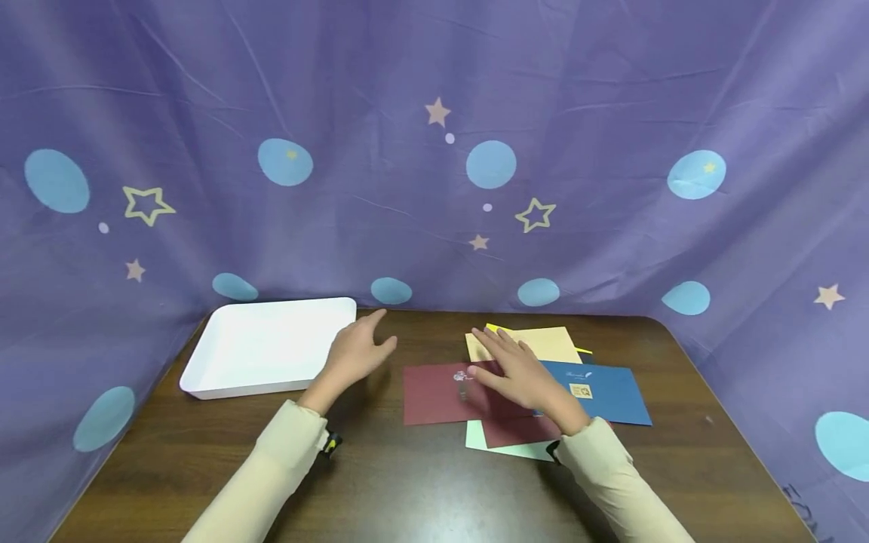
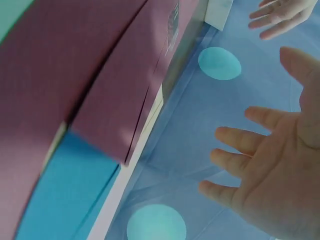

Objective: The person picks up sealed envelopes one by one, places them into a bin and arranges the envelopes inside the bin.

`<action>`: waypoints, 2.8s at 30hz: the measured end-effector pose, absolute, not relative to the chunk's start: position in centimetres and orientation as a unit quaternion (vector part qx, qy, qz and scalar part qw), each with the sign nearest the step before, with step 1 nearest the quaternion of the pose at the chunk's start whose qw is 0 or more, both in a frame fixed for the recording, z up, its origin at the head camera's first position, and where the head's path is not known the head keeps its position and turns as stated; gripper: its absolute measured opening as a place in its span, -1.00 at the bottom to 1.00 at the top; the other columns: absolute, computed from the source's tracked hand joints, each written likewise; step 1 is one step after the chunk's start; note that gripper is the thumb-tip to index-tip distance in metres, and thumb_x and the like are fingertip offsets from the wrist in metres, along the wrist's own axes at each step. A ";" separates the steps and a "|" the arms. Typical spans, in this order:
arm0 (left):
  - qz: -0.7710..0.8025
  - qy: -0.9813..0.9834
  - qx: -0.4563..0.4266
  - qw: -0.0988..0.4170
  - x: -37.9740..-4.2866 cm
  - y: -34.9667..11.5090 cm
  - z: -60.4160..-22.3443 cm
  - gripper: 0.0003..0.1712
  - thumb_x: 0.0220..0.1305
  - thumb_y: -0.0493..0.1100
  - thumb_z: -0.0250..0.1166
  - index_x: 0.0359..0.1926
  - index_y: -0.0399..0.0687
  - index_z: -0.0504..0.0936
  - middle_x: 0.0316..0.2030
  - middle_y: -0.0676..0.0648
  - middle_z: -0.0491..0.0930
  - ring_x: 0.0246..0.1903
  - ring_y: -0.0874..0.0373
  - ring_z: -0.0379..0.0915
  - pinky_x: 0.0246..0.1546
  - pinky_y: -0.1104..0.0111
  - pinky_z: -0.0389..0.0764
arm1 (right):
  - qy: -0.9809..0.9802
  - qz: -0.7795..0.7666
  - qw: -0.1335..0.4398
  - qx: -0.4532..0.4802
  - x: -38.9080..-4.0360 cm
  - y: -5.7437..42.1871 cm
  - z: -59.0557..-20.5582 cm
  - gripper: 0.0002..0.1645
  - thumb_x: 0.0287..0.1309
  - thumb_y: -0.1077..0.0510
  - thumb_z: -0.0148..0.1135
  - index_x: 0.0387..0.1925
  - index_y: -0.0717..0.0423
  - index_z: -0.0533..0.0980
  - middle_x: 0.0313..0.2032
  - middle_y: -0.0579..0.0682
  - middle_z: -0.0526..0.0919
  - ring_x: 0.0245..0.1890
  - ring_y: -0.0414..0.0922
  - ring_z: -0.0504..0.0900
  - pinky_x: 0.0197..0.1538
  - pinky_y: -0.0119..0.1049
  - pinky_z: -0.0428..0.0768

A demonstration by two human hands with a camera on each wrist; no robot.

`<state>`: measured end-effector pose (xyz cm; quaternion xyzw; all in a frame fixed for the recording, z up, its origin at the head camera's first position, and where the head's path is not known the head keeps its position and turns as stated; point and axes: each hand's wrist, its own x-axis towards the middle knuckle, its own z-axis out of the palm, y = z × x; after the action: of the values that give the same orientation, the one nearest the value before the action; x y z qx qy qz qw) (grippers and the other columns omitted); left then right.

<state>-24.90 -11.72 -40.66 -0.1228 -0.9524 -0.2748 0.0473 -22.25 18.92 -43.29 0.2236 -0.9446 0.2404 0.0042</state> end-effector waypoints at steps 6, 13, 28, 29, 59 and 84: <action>-0.262 -0.963 -0.044 0.050 -25.2 -13.9 -40.1 -0.38 0.31 -0.17 0.19 0.28 -0.52 0.45 0.14 -0.49 0.57 0.11 -0.41 0.54 0.13 -0.17 0.64 | -0.939 0.231 0.030 0.254 -22.8 20.6 -42.2 -0.22 0.34 -0.11 0.30 0.46 0.13 0.34 0.39 0.19 0.46 0.41 0.19 0.41 0.44 0.22 0.44; -0.222 -0.975 -0.010 -0.014 -25.5 -15.4 -40.1 -0.68 0.24 -0.15 0.26 -0.61 -0.20 0.51 -0.62 -0.15 0.53 -0.56 -0.03 0.47 -0.61 0.22 0.53 | -0.944 0.224 -0.033 0.242 -23.5 22.6 -40.8 -0.31 0.27 0.01 0.40 0.35 0.18 0.45 0.30 0.16 0.56 0.34 0.15 0.50 0.36 0.16 0.54; -0.192 -0.980 -0.003 -0.053 -26.1 -15.2 -41.0 -0.77 0.03 -0.28 0.30 -0.68 -0.12 0.47 -0.65 -0.11 0.53 -0.59 0.03 0.43 -0.69 0.31 0.46 | -0.930 0.258 -0.139 0.221 -25.6 25.1 -40.0 -0.42 0.12 0.25 0.49 0.16 0.35 0.55 -0.10 0.28 0.70 -0.15 0.06 0.69 -0.11 -0.16 0.76; -0.190 -0.981 -0.003 -0.048 -26.2 -15.2 -41.1 -0.78 0.01 -0.28 0.30 -0.67 -0.12 0.46 -0.63 -0.12 0.52 -0.57 0.02 0.42 -0.68 0.29 0.47 | -0.929 0.269 -0.150 0.204 -25.6 25.2 -40.1 -0.43 0.13 0.25 0.48 0.16 0.36 0.55 -0.13 0.26 0.70 -0.18 0.03 0.69 -0.15 -0.19 0.75; -0.191 -0.977 -0.097 -0.002 -23.7 -7.5 -42.1 -0.57 -0.06 -0.35 0.30 -0.82 0.04 0.28 -0.78 0.02 0.34 -0.66 0.10 0.32 -0.75 0.27 0.44 | -0.879 0.416 -0.223 -0.063 -26.4 24.2 -43.0 -0.82 0.14 0.16 0.40 -0.33 0.21 0.62 -0.38 0.07 0.69 -0.36 -0.03 0.70 -0.24 -0.15 0.78; -0.218 -0.970 -0.096 -0.041 -23.4 -8.0 -41.9 -0.51 0.20 -0.07 0.44 -0.81 0.00 0.51 -0.81 0.09 0.41 -0.71 0.18 0.32 -0.78 0.43 0.26 | -0.919 0.337 -0.190 -0.072 -25.9 23.2 -44.5 -0.57 0.04 -0.04 0.54 -0.52 0.20 0.53 -0.56 0.04 0.56 -0.53 -0.07 0.59 -0.50 -0.27 0.66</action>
<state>-23.37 -7.97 -41.92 -0.0957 -0.9703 -0.2183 -0.0412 -25.87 23.23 -44.53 -0.0725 -0.9194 0.3370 -0.1896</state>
